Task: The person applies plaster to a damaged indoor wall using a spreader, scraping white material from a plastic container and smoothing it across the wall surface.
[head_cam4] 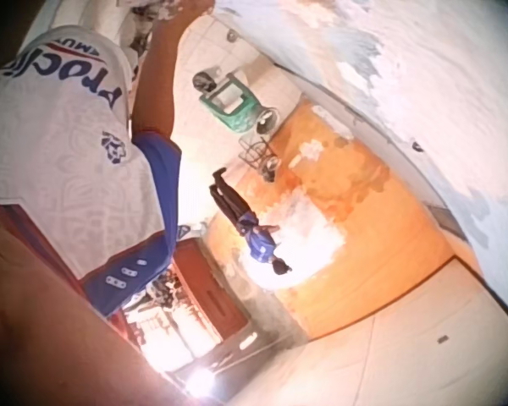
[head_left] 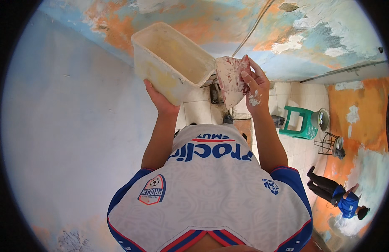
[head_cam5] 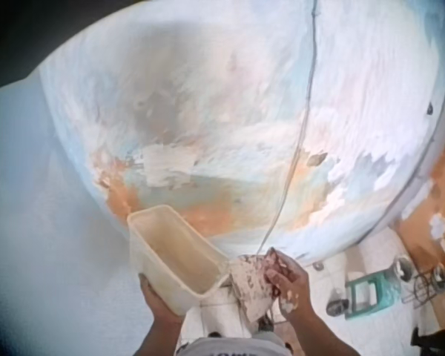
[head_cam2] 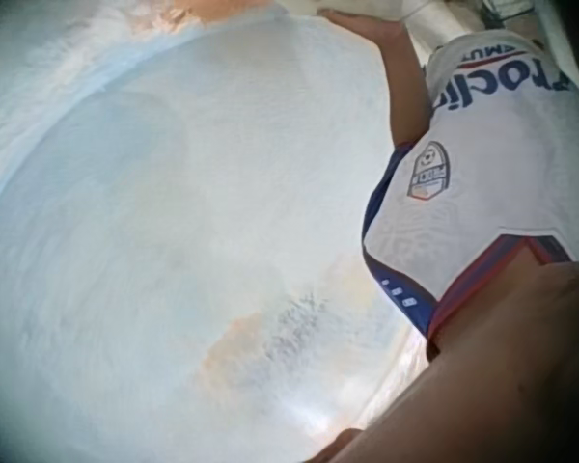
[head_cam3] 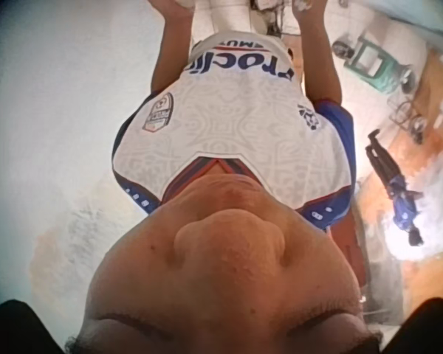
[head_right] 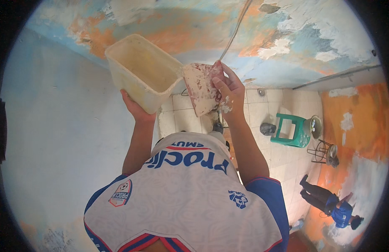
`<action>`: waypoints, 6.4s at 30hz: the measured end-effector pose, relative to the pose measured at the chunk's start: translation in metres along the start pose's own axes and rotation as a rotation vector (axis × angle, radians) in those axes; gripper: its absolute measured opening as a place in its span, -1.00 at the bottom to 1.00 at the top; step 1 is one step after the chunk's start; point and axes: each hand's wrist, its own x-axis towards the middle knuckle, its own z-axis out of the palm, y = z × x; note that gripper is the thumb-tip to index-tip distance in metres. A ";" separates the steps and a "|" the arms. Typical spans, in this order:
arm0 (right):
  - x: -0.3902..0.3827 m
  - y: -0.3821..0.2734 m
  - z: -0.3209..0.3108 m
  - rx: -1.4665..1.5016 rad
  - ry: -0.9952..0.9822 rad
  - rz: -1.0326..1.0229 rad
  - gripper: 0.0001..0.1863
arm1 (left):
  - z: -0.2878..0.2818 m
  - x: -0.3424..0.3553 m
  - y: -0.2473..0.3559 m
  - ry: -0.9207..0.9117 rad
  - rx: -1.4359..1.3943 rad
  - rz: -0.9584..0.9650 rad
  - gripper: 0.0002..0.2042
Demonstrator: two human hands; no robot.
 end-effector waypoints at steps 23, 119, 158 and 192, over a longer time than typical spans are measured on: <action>0.071 -0.110 -0.154 0.492 -0.298 0.324 -0.52 | -0.002 -0.065 -0.163 0.210 0.159 0.154 -0.27; 0.193 -0.084 0.480 -1.331 -0.254 -2.373 -0.74 | -0.212 -0.117 0.111 0.140 -0.520 -0.076 -0.36; 0.126 -0.099 0.502 -1.566 -0.243 -1.884 -0.68 | -0.209 -0.137 0.124 0.249 -0.381 -0.089 -0.39; 0.155 -0.107 0.517 -1.610 0.021 -2.056 -0.73 | -0.233 -0.150 0.105 0.314 -0.346 -0.085 -0.39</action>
